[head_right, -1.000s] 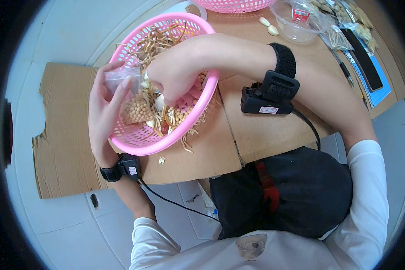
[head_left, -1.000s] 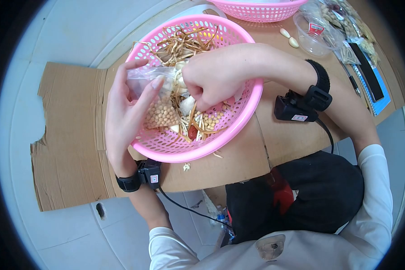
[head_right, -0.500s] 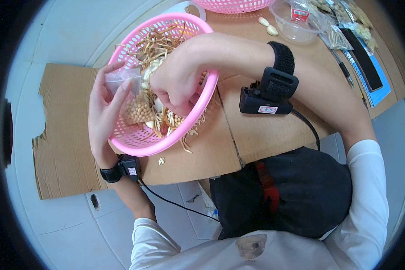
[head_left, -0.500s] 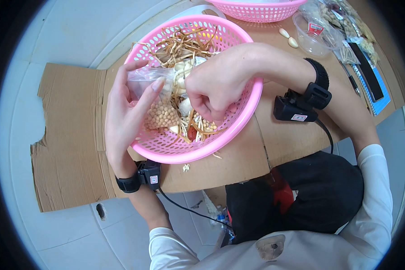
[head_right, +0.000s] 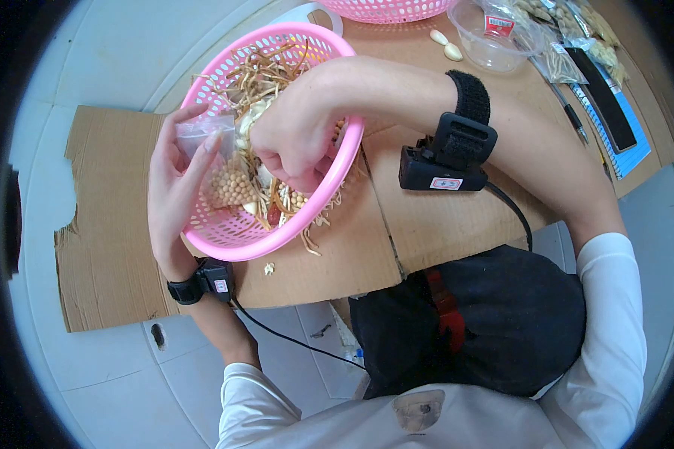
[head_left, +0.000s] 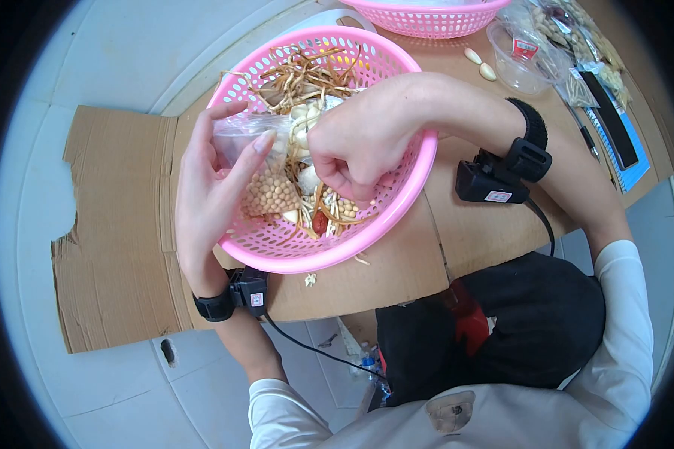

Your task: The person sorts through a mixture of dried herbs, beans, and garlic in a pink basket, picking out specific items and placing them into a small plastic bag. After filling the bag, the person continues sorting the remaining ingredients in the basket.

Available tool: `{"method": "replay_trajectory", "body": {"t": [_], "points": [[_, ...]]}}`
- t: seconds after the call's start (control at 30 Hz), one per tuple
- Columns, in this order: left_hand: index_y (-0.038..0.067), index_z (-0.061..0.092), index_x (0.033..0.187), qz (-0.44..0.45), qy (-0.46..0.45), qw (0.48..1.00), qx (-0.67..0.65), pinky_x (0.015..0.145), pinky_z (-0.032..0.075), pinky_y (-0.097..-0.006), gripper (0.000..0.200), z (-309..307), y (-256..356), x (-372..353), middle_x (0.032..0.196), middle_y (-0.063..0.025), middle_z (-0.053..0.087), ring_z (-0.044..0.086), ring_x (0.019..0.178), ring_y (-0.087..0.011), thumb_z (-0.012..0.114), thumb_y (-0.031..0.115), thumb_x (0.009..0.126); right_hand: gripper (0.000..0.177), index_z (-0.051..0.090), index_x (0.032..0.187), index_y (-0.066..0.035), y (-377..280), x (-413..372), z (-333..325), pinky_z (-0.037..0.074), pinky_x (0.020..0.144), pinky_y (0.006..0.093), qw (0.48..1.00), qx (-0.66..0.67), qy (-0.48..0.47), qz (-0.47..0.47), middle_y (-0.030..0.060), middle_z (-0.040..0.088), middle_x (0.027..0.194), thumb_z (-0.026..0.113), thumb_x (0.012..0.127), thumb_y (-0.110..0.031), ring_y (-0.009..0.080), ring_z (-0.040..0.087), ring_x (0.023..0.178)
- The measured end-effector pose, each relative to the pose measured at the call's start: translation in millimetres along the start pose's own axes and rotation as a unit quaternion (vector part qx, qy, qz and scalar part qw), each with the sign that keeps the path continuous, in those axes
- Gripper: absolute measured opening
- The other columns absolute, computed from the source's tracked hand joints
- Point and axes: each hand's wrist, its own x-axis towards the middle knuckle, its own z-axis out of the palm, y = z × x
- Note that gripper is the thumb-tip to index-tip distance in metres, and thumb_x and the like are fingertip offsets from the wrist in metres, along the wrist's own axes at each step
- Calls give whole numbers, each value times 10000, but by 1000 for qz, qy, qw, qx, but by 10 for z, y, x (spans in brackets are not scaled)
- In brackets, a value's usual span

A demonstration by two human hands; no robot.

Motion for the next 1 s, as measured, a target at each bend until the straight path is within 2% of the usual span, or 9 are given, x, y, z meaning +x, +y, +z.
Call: {"method": "replay_trajectory", "body": {"t": [0.4, 0.5, 0.57, 0.67, 0.77, 0.8, 0.9, 0.97, 1.0], "points": [[-2, 542, 1394, 3, 4, 1000, -19, 757, 526, -252, 525, 19, -15, 0, 997, -72, 721, 656, 865, -81, 781, 199, 972, 144, 744, 916, -16, 142, 138, 86, 552, 641, 362, 987, 107, 122, 7, 89, 740, 772, 646, 923, -122, 183, 707, 683], [2, 548, 1386, 4, 8, 1000, -14, 766, 532, -252, 513, 9, -45, 5, 1015, -68, 716, 658, 882, -85, 783, 195, 973, 224, 721, 943, 4, 325, 344, 93, 552, 648, 370, 956, -30, 292, 8, 93, 725, 756, 600, 973, -183, 184, 704, 696], [1, 550, 1379, 7, 5, 1000, -16, 770, 534, -251, 503, -7, -67, 11, 1020, -67, 714, 659, 888, -86, 781, 194, 976, 298, 720, 924, 31, 431, 446, 77, 553, 653, 375, 889, 15, 458, -19, 111, 712, 746, 600, 972, -238, 196, 700, 700], [-1, 553, 1370, 7, 1, 999, -32, 781, 540, -252, 485, -18, -105, 14, 1040, -69, 711, 661, 906, -89, 772, 188, 981, 259, 719, 1029, 54, 17, 67, -125, 573, 655, 366, 839, 207, 504, -9, 157, 746, 951, 667, 995, -198, 219, 717, 791], [-13, 547, 1381, 37, 10, 998, -59, 811, 553, -266, 491, -14, -192, 14, 1105, -89, 708, 672, 956, -101, 763, 173, 982, 270, 738, 1108, 13, 57, 26, -12, 575, 668, 339, 825, 141, 516, -181, 148, 752, 1032, 687, 1014, -235, 189, 715, 809], [-18, 533, 1406, 53, -2, 998, -46, 841, 558, -274, 511, -29, -206, 8, 1138, -101, 706, 678, 995, -114, 756, 167, 985, 249, 750, 1165, -25, 37, -106, -133, 582, 697, 303, 865, 255, 395, -174, 136, 764, 1027, 706, 1007, -213, 162, 718, 823], [-41, 477, 1484, 48, -6, 995, -82, 944, 561, -302, 658, -75, -301, 2, 1245, -140, 689, 686, 1107, -156, 792, 149, 938, 231, 761, 1168, -46, 150, 125, -78, 571, 685, 265, 886, 199, 386, -161, 128, 773, 1006, 715, 1007, -205, 138, 708, 800], [-3, 466, 1493, 19, -31, 999, -28, 1007, 527, -304, 600, -108, -354, 27, 1300, -95, 645, 634, 1190, -150, 745, 144, 983, 229, 766, 1157, -42, 195, 140, -17, 548, 640, 246, 882, 182, 383, -204, 116, 776, 981, 715, 1008, -208, 124, 698, 769], [18, 554, 1421, 59, 53, 970, 229, 948, 561, -359, 641, 136, 422, -181, 1245, -155, 691, 691, 1112, -227, 797, 345, 926, 228, 771, 1146, -38, 196, 154, 0, 524, 596, 227, 866, 173, 393, -256, 104, 779, 956, 714, 1010, -212, 109, 687, 738]]}}
